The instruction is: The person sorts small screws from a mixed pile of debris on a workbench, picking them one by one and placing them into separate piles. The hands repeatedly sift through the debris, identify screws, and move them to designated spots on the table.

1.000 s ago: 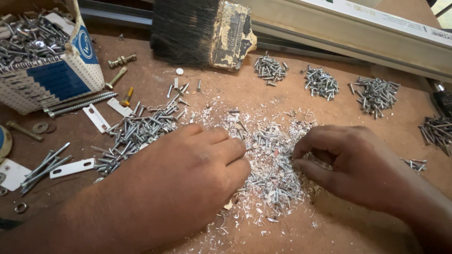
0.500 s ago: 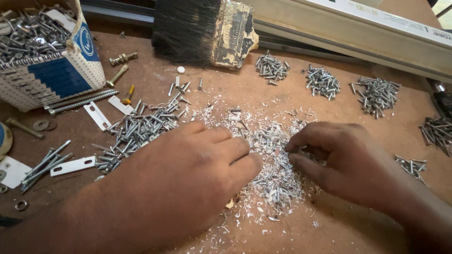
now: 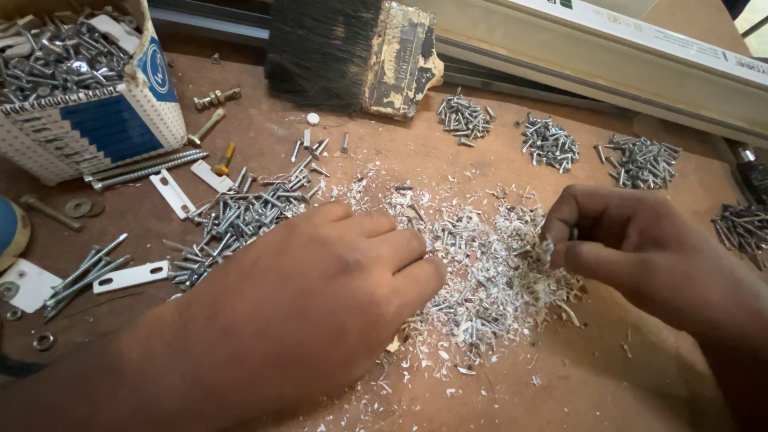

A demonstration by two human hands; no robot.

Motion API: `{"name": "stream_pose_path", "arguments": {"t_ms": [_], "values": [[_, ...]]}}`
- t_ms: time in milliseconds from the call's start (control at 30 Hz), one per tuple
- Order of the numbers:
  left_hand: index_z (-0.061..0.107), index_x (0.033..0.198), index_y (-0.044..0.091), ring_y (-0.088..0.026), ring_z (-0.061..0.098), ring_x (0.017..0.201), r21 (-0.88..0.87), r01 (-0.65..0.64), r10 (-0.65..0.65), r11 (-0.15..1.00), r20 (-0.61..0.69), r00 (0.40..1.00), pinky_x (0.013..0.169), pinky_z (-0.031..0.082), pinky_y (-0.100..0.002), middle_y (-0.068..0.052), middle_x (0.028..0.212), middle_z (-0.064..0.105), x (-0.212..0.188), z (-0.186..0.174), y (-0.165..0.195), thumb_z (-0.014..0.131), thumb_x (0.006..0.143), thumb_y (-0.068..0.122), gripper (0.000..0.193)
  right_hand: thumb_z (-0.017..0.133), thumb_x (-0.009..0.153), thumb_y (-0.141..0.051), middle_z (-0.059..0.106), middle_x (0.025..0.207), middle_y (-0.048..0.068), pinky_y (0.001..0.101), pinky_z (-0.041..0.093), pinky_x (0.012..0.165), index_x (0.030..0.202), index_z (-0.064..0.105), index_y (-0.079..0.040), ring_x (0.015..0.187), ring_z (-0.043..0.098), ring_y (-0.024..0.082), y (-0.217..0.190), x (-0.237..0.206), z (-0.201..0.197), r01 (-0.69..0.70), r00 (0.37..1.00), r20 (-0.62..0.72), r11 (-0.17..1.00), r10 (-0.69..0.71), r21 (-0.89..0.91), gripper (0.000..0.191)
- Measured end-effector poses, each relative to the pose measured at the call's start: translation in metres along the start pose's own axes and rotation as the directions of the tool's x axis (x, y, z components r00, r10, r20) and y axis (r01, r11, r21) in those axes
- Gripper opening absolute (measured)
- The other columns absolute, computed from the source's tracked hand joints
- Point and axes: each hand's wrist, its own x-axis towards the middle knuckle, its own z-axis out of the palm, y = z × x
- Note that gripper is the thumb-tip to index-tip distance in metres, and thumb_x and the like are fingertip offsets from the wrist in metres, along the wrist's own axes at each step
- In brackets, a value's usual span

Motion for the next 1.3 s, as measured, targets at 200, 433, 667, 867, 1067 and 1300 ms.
{"name": "stream_pose_path", "arguments": {"t_ms": [200, 433, 667, 867, 1067, 1300], "values": [[0.064, 0.09, 0.007, -0.027, 0.066, 0.09, -0.02, 0.001, -0.001, 1.0, 0.0, 1.0, 0.08, 0.05, -0.043, -0.007, 0.088, 0.067, 0.0, 0.001, -0.001, 0.063, 0.077, 0.012, 0.014, 0.074, 0.091, -0.005, 0.074, 0.089, 0.007, 0.0319, 0.059, 0.068, 0.116, 0.069, -0.001, 0.08, 0.068, 0.013, -0.001, 0.001, 0.008, -0.093, 0.994, -0.058, 0.996, 0.094, 0.016, 0.025], [0.064, 0.093, 0.006, -0.027, 0.066, 0.093, -0.019, 0.005, -0.005, 1.0, 0.024, 1.0, 0.082, 0.05, -0.043, -0.007, 0.091, 0.067, 0.0, 0.001, -0.003, 0.062, 0.081, 0.012, 0.013, 0.075, 0.092, -0.018, 0.076, 0.087, 0.005, 0.0304, 0.059, 0.065, 0.11, 0.081, -0.006, 0.074, 0.073, 0.011, -0.019, 0.001, 0.01, -0.172, 0.982, -0.123, 0.954, 0.145, -0.246, 0.022], [0.065, 0.088, 0.006, -0.029, 0.065, 0.094, -0.014, 0.052, -0.053, 0.999, -0.024, 0.998, 0.081, 0.051, -0.043, -0.009, 0.091, 0.067, 0.001, 0.003, -0.004, 0.065, 0.074, 0.011, 0.016, 0.076, 0.089, -0.016, 0.074, 0.087, 0.012, 0.0339, 0.063, 0.065, 0.106, 0.08, -0.002, 0.072, 0.07, 0.017, -0.026, -0.001, 0.015, -0.374, 0.918, -0.244, 0.889, 0.314, -0.265, 0.023], [0.067, 0.089, 0.004, -0.029, 0.064, 0.098, -0.06, 0.056, -0.058, 0.997, -0.036, 0.998, 0.083, 0.051, -0.044, -0.01, 0.096, 0.067, 0.003, 0.013, -0.006, 0.065, 0.08, 0.015, 0.015, 0.071, 0.094, -0.011, 0.077, 0.094, 0.014, 0.0382, 0.063, 0.065, 0.117, 0.075, 0.001, 0.075, 0.077, 0.022, -0.01, -0.001, 0.008, -0.213, 0.957, -0.213, 0.975, 0.195, -0.062, 0.026], [0.07, 0.091, 0.002, -0.029, 0.061, 0.103, -0.081, 0.021, -0.024, 0.997, -0.032, 0.999, 0.087, 0.049, -0.044, -0.011, 0.101, 0.067, 0.006, 0.02, -0.002, 0.062, 0.093, 0.026, 0.026, 0.062, 0.099, 0.0, 0.076, 0.103, 0.026, 0.0423, 0.062, 0.077, 0.118, 0.066, 0.011, 0.09, 0.076, 0.03, -0.004, 0.001, 0.001, -0.104, 0.99, -0.073, 0.975, 0.12, 0.198, 0.023], [0.07, 0.089, 0.0, -0.028, 0.058, 0.104, -0.049, -0.002, 0.007, 0.999, 0.093, 0.996, 0.088, 0.047, -0.045, -0.011, 0.102, 0.066, 0.005, 0.013, 0.002, 0.059, 0.088, 0.019, 0.022, 0.037, 0.094, 0.005, 0.073, 0.111, 0.035, 0.0469, 0.06, 0.085, 0.118, 0.063, 0.016, 0.102, 0.075, 0.037, -0.006, 0.004, 0.0, -0.114, 0.994, 0.049, 0.891, 0.103, 0.439, 0.036]]}}
